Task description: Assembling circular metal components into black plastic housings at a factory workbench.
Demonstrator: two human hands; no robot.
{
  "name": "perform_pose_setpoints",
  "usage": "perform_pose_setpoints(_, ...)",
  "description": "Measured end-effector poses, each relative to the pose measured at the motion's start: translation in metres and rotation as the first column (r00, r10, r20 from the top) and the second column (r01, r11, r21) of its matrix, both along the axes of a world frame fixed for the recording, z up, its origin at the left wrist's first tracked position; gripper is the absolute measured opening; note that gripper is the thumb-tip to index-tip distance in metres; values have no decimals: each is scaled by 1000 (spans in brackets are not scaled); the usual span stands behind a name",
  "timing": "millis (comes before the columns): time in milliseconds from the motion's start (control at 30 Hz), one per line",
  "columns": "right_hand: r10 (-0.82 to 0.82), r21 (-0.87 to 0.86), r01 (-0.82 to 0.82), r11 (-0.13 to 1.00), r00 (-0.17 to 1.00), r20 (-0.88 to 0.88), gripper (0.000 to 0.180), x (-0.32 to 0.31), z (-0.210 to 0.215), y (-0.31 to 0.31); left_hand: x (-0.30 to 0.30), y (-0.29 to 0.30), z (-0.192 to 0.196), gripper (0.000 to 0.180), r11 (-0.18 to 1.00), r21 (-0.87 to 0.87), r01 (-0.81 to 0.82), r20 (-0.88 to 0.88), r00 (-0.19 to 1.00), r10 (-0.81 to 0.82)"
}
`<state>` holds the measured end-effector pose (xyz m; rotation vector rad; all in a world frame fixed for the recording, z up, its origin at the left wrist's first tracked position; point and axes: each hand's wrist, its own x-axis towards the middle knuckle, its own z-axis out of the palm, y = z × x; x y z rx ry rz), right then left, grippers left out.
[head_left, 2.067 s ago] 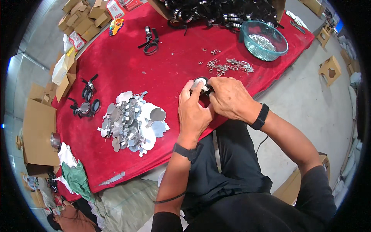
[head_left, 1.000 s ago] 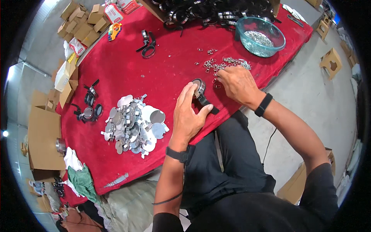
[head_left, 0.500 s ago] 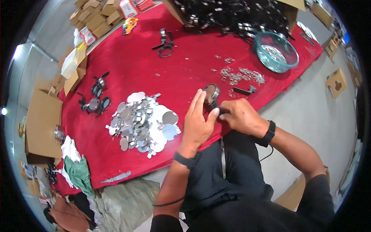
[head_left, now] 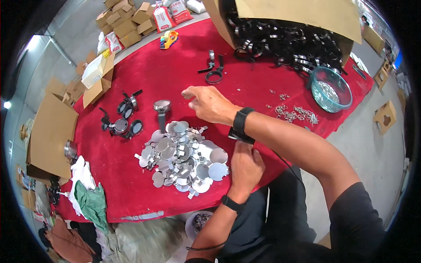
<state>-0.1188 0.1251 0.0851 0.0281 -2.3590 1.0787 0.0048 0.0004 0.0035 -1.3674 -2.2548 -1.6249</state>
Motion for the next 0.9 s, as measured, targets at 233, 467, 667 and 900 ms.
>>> perform_pose_setpoints(233, -416, 651, 217, 728, 894, 167, 32, -46, -59, 107, 11, 1, 5, 37, 998, -42, 43, 108, 993, -38)
perform_pose_setpoints(467, -299, 614, 109, 781, 929, 216, 29, -8, -65, 120, 8, -3, -1, 40, 1000, -15, 21, 144, 989, -19)
perform_pose_setpoints(667, -258, -16, 261, 965, 960, 107, 28, 91, -5, 95, 5, -5, 12, 53, 981, 156, -115, 38, 993, 111)
perform_pose_setpoints(900, 114, -520, 306, 797, 770, 628, 30, 177, -12, 85, 2, -7, 9, 68, 986, 166, 1, -30, 1000, 4)
